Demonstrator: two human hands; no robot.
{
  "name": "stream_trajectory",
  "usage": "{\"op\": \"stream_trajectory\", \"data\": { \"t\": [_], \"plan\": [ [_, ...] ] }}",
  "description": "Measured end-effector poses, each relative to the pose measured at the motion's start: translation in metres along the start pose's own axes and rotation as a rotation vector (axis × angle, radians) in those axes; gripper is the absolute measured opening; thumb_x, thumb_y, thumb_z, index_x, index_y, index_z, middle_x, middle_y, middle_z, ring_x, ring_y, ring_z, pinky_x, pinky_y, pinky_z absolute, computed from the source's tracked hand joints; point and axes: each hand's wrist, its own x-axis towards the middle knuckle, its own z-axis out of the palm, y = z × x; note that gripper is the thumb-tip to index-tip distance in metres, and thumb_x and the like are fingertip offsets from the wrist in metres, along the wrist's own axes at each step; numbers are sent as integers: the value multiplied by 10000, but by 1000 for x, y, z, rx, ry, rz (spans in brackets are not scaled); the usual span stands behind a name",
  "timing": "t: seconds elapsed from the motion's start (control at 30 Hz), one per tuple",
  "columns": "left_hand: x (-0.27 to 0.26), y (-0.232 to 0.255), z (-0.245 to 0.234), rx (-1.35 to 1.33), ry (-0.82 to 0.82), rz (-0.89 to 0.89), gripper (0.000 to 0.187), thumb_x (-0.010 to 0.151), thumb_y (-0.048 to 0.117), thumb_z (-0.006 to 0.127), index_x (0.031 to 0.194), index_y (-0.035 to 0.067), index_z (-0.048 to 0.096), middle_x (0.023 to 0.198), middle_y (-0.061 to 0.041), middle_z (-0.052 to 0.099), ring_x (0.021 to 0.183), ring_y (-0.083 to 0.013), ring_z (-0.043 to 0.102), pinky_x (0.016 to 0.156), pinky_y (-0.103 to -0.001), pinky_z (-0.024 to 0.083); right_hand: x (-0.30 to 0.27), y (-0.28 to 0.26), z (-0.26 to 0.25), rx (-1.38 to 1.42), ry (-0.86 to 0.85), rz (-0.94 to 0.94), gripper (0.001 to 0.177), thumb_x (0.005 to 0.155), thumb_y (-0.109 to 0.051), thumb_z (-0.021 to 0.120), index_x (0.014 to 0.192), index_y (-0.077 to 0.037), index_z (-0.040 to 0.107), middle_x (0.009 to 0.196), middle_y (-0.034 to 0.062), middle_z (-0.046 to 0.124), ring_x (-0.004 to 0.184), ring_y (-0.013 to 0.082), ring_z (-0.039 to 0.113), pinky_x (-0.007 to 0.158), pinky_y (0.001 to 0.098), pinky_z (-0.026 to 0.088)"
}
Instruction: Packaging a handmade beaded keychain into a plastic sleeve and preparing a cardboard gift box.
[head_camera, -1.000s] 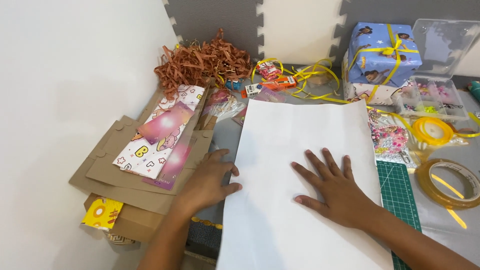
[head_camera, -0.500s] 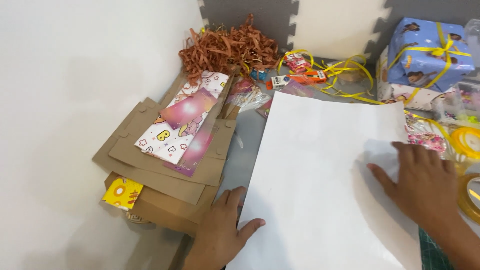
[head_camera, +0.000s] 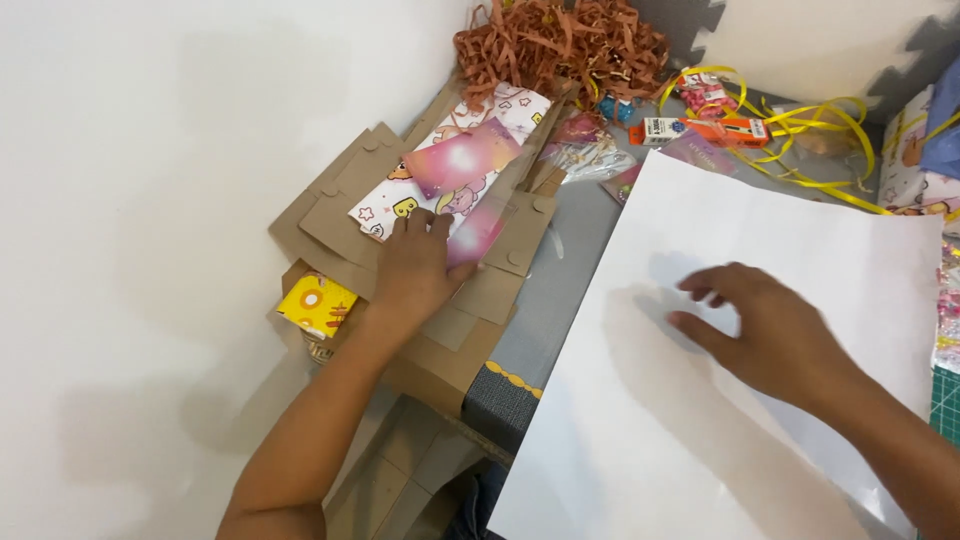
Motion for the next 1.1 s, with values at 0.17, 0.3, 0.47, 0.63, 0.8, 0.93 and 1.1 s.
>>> {"op": "stream_trajectory", "data": {
  "t": [0.17,0.3,0.47,0.63,0.8,0.93,1.1],
  "plan": [
    [16,16,-21,150,-263,22,698,1020,364,718,1575,-54,646,1276,-288,795,1136,-425,822,922,-548,676,62,-86,34,302,-178,-95,554,1072,-364,791,1531,-62,716,1279,169,862,1207,329,846,1045,482,661],
    [15,14,-34,209,-264,121,686,1019,44,750,1666,-61,548,1230,-361,811,956,-433,871,817,-539,707,104,-129,65,594,-226,-10,680,1126,-425,747,1582,69,648,1061,137,854,843,216,828,797,359,657],
    [17,21,-39,365,-236,195,870,993,27,851,1757,52,435,1353,-370,758,1090,-468,850,825,-561,727,145,-135,108,778,-135,70,533,1052,-378,820,1356,51,730,824,54,836,641,171,812,675,312,604],
    [26,15,-24,486,-167,237,865,1028,90,862,1778,103,432,1471,-371,688,1169,-470,823,851,-526,738,146,-144,116,887,-80,10,297,1054,-238,799,1194,21,760,754,64,777,630,185,790,760,324,576],
    [31,11,-26,529,-64,302,849,1094,140,785,1775,464,396,1402,-321,744,1076,-424,856,799,-442,735,131,-157,98,940,-72,-41,340,1141,-188,641,1386,47,624,990,105,740,881,195,712,833,355,583],
    [49,-8,-21,475,-106,288,666,1019,66,875,1623,275,687,1416,-360,740,1106,-449,855,838,-471,731,124,-160,81,972,-59,-31,378,1154,-157,614,1463,51,549,1111,124,712,1007,199,664,880,339,543],
    [56,-26,2,506,55,236,396,1114,111,651,1493,31,732,1329,-267,764,1095,-341,824,740,-464,717,96,-175,44,1032,-31,-84,475,1157,-124,579,1579,94,593,1178,197,827,1089,253,792,1007,428,642]
  ]
}}
